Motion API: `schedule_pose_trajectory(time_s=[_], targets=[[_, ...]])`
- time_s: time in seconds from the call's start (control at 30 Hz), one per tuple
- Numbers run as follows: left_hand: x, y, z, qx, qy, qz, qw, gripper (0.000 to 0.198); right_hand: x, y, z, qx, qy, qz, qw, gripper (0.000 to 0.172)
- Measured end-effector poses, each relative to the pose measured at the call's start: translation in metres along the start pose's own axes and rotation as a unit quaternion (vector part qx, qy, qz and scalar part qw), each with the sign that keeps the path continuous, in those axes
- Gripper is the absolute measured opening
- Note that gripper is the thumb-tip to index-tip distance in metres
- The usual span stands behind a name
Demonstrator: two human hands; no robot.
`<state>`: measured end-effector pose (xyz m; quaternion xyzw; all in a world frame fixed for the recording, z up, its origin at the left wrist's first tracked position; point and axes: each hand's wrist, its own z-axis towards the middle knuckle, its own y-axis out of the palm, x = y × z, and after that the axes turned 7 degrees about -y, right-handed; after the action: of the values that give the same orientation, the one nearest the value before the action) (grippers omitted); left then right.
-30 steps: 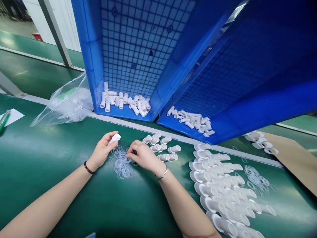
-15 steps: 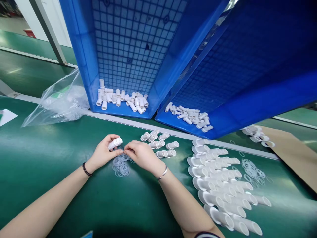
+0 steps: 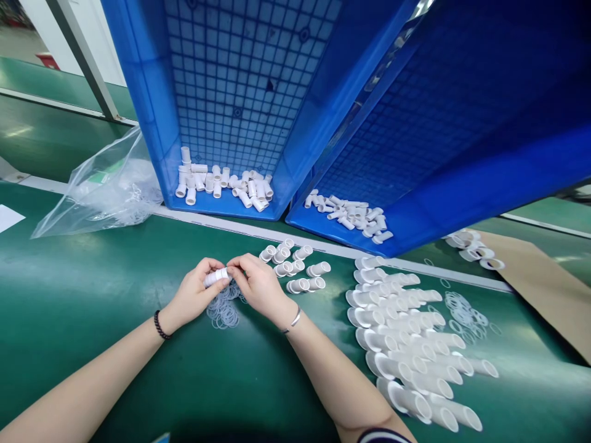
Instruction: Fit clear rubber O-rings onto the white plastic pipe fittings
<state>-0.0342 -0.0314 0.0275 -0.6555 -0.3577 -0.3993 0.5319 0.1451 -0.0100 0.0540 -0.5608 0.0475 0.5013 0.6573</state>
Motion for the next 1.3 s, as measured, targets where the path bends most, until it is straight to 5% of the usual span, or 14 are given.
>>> schedule_pose_trajectory(time_s=[0.23,0.4,0.47,0.77,1.17,1.3], targets=[[0.0,-0.005,-0.006,-0.02,0.101,0.028,0.994,0.019,0.005,0.006,0.002,-0.018,0.076,0.142,0.987,0.011],[-0.004,0.006,-0.006,0.031,0.056,-0.163,0.985,0.025,0.008,0.013,0.004,-0.02,0.196,0.395,0.897,0.021],[-0.003,0.012,-0.006,0.04,0.021,-0.249,0.968,0.025,0.006,0.018,0.003,0.003,0.195,0.418,0.887,0.026],[0.012,0.019,-0.008,0.007,-0.108,-0.479,0.871,0.032,0.004,0.021,-0.001,0.059,0.129,0.27,0.952,0.021],[0.013,0.014,-0.005,-0.032,-0.154,-0.52,0.84,0.029,0.005,0.021,-0.002,0.069,0.086,0.182,0.977,0.016],[0.013,0.011,0.0,0.023,-0.168,-0.57,0.804,0.013,0.001,0.022,-0.006,0.095,-0.014,0.079,0.992,0.014]])
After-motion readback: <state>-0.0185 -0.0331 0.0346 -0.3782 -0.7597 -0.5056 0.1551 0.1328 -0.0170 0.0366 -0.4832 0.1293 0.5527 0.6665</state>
